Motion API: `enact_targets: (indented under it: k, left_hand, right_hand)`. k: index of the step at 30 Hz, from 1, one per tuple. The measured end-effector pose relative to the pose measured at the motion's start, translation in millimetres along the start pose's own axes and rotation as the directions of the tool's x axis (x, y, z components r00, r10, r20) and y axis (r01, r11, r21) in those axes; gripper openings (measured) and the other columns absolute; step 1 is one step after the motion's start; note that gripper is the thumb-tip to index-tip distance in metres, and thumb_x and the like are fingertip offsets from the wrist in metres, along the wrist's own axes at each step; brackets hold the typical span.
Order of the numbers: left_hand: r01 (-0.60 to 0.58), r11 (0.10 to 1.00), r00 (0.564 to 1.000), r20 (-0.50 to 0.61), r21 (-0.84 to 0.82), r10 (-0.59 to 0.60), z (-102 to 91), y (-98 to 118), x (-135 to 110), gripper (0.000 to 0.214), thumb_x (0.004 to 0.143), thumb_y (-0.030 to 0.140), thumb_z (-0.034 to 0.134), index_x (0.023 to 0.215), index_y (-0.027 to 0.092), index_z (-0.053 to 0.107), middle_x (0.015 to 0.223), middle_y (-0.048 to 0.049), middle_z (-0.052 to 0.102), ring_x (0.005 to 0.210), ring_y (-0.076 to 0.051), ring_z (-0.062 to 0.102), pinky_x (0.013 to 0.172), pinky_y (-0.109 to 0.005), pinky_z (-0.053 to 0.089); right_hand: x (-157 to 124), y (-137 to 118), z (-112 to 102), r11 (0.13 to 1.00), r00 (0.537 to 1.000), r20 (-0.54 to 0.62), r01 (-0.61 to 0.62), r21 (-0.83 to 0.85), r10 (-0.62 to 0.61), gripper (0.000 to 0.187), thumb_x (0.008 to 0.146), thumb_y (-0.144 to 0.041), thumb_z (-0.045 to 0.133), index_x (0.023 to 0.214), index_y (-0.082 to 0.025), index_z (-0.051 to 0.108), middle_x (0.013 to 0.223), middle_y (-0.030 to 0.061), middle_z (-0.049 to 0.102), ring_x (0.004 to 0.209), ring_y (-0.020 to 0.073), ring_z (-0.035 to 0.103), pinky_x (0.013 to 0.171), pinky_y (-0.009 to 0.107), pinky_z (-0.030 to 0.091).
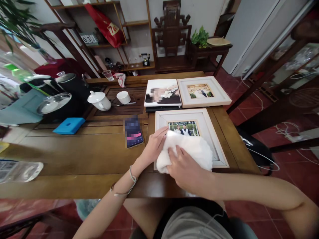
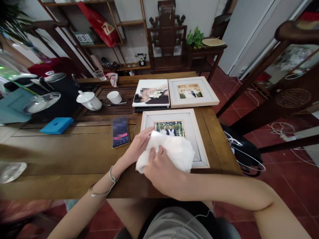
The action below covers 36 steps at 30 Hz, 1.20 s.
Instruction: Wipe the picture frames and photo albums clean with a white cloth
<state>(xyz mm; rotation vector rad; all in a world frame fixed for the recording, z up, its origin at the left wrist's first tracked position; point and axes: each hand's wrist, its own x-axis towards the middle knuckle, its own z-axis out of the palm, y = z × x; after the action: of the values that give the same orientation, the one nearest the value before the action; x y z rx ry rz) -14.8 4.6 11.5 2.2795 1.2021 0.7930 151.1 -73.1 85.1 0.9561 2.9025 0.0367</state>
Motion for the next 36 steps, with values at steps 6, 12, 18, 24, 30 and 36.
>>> enact_targets:
  k: [6, 12, 18, 24, 30, 36]
  left_hand:
    - [-0.030, 0.999, 0.999, 0.032, 0.039, 0.029, 0.1, 0, -1, 0.039, 0.103, 0.024, 0.034, 0.135, 0.018, 0.055, 0.146, -0.0125, 0.051, 0.140, -0.024, 0.043, 0.112, -0.045, 0.040]
    - [-0.046, 0.988, 0.990, 0.135, 0.147, 0.026, -1.5, 4, -4, 0.031, 0.098, 0.025, 0.050, 0.127, 0.023, 0.061, 0.148, -0.0120, 0.049, 0.139, -0.030, 0.044, 0.103, -0.050, 0.043]
    - [-0.039, 0.988, 0.990, 0.139, 0.146, 0.018, -2.3, 5, -4, 0.030, 0.096, 0.024, 0.053, 0.126, 0.023, 0.061, 0.147, -0.0123, 0.050, 0.138, -0.029, 0.045, 0.102, -0.050, 0.042]
    - [-0.044, 0.996, 0.992, 0.119, 0.081, 0.034, -1.5, 2, -3, 0.035, 0.096, 0.024, 0.053, 0.131, 0.026, 0.057, 0.142, -0.0085, 0.056, 0.137, -0.027, 0.046, 0.105, -0.048, 0.041]
    - [-0.044, 0.995, 0.996, 0.086, 0.092, 0.036, -0.7, 2, -3, 0.038, 0.096, 0.024, 0.053, 0.134, 0.025, 0.053, 0.144, -0.0100, 0.054, 0.137, -0.026, 0.047, 0.106, -0.047, 0.042]
    - [-0.044, 0.993, 0.994, 0.101, 0.108, 0.033, -1.9, 3, -4, 0.039, 0.096, 0.024, 0.052, 0.135, 0.025, 0.052, 0.145, -0.0100, 0.053, 0.137, -0.026, 0.046, 0.107, -0.047, 0.041]
  right_hand:
    - [-39, 10, -9, 0.961, 0.971, 0.009, 0.236, 0.142, -0.240, 0.016, 0.081, -0.017, 0.059, 0.082, -0.015, 0.074, 0.130, 0.0207, 0.062, 0.115, 0.0343, 0.059, 0.099, 0.050, 0.044]
    - [-80, 49, -16, 0.972, 0.997, 0.071, -0.056, 0.227, 0.040, 0.037, 0.065, 0.002, 0.051, 0.082, -0.019, 0.076, 0.125, 0.0095, 0.068, 0.114, 0.0293, 0.063, 0.098, 0.042, 0.049]
    - [-56, 124, 13, 0.939, 0.942, -0.063, -0.334, -0.080, 0.330, 0.038, 0.070, 0.002, 0.050, 0.091, -0.014, 0.077, 0.140, 0.0119, 0.057, 0.129, 0.0357, 0.051, 0.106, 0.049, 0.043]
    - [-15, 139, 28, 0.934, 0.947, -0.099, -0.318, -0.161, 0.306, 0.034, 0.075, 0.001, 0.052, 0.099, -0.008, 0.075, 0.144, 0.0186, 0.051, 0.134, 0.0401, 0.042, 0.110, 0.051, 0.037]
    - [-50, 65, 5, 0.994, 0.996, 0.050, -0.078, 0.076, 0.074, 0.029, 0.069, -0.002, 0.055, 0.087, -0.013, 0.076, 0.129, 0.0189, 0.063, 0.120, 0.0359, 0.058, 0.099, 0.047, 0.048]
    - [-116, 54, -15, 0.944, 0.991, 0.055, -0.132, 0.301, 0.121, 0.041, 0.064, -0.001, 0.046, 0.083, -0.026, 0.073, 0.129, 0.0020, 0.066, 0.119, 0.0271, 0.060, 0.095, 0.042, 0.051]
